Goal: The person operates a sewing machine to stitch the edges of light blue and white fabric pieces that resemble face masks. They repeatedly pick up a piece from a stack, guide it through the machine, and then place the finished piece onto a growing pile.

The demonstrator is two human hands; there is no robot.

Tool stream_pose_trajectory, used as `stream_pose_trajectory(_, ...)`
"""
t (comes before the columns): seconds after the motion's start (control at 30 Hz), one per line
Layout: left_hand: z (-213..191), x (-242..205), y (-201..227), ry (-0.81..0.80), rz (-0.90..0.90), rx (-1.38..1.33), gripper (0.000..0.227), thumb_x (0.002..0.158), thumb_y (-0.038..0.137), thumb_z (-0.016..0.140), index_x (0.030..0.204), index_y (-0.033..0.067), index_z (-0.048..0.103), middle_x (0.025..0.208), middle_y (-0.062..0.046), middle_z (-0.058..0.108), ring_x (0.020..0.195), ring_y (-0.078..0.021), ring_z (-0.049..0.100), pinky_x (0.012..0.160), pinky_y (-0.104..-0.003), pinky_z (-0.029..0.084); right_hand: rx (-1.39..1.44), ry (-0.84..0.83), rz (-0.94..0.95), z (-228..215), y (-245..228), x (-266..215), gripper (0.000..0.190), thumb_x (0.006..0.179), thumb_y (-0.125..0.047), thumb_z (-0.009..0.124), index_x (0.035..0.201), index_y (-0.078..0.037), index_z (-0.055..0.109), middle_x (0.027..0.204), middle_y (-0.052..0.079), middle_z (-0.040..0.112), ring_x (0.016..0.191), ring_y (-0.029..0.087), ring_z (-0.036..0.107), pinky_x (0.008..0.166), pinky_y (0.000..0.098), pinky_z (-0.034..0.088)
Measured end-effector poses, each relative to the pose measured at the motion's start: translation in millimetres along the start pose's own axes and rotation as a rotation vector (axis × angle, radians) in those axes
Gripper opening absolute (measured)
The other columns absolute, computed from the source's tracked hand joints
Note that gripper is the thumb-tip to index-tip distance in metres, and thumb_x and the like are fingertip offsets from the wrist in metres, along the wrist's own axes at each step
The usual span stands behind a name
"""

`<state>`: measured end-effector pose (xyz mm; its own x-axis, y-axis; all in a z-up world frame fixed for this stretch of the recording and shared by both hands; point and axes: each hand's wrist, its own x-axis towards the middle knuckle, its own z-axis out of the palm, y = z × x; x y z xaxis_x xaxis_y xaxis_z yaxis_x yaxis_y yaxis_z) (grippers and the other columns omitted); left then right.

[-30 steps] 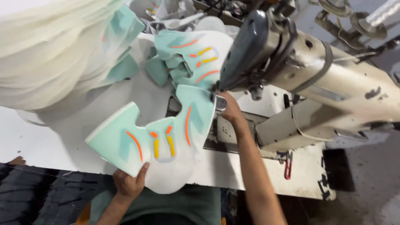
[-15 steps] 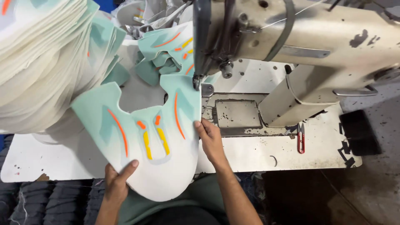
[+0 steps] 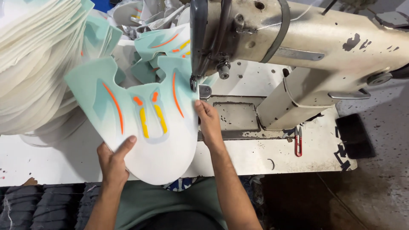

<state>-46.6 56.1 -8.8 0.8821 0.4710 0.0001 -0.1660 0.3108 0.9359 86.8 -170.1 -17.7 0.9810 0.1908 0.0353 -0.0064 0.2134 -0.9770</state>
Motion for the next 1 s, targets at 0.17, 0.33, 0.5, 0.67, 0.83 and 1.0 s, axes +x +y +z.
stream_pose_trajectory(0.17, 11, 23, 3, -0.027, 0.092, 0.024, 0.049, 0.088, 0.001, 0.074, 0.133, -0.0086, 0.06, 0.124, -0.013, 0.069, 0.11, -0.0197, 0.065, 0.098, -0.033, 0.051, 0.071, -0.001, 0.048, 7, -8, -10, 0.042, 0.106, -0.037, 0.053, 0.106, 0.001, 0.07, 0.088, -0.002, 0.069, 0.076, 0.005, 0.058, 0.068, 0.0229, 0.051)
stream_pose_trajectory(0.33, 17, 49, -2, -0.046, 0.159, 0.052, 0.047, 0.088, 0.002, 0.074, 0.132, -0.0075, 0.061, 0.123, -0.011, 0.068, 0.11, -0.0189, 0.065, 0.099, -0.033, 0.051, 0.095, 0.004, 0.052, -2, 17, -9, 0.043, 0.108, -0.038, 0.054, 0.106, 0.002, 0.07, 0.085, -0.003, 0.064, 0.074, 0.005, 0.054, 0.066, 0.0235, 0.047)
stream_pose_trajectory(0.5, 30, 68, 2, -0.061, 0.234, 0.089, 0.044, 0.09, 0.002, 0.075, 0.131, -0.0076, 0.063, 0.122, -0.011, 0.068, 0.109, -0.0178, 0.064, 0.1, -0.033, 0.05, 0.098, -0.005, 0.049, 0, 16, -3, 0.045, 0.11, -0.039, 0.055, 0.11, 0.003, 0.071, 0.081, -0.002, 0.06, 0.069, 0.007, 0.049, 0.061, 0.0249, 0.043)
stream_pose_trajectory(0.67, 44, 83, 3, -0.084, 0.261, 0.045, 0.043, 0.09, 0.002, 0.073, 0.131, -0.0064, 0.062, 0.125, -0.009, 0.069, 0.114, -0.0162, 0.064, 0.104, -0.032, 0.05, 0.073, 0.004, 0.049, 6, 2, 0, 0.046, 0.106, -0.04, 0.053, 0.115, 0.001, 0.072, 0.082, 0.0, 0.066, 0.071, 0.007, 0.058, 0.066, 0.0265, 0.051)
stream_pose_trajectory(0.83, 51, 101, -4, -0.059, 0.32, 0.067, 0.04, 0.093, 0.002, 0.074, 0.13, -0.0073, 0.062, 0.124, -0.009, 0.068, 0.111, -0.0162, 0.063, 0.102, -0.033, 0.05, 0.092, 0.007, 0.065, 7, 2, 4, 0.045, 0.105, -0.04, 0.052, 0.108, 0.002, 0.07, 0.079, 0.004, 0.068, 0.066, 0.012, 0.065, 0.061, 0.0296, 0.057)
stream_pose_trajectory(1.0, 60, 108, -4, -0.067, 0.414, 0.073, 0.04, 0.095, 0.001, 0.073, 0.131, -0.0076, 0.06, 0.126, -0.009, 0.067, 0.113, -0.0165, 0.063, 0.102, -0.032, 0.051, 0.141, 0.01, 0.071, 9, -2, 3, 0.043, 0.106, -0.038, 0.054, 0.103, 0.002, 0.069, 0.076, 0.007, 0.069, 0.06, 0.015, 0.065, 0.054, 0.0298, 0.057)
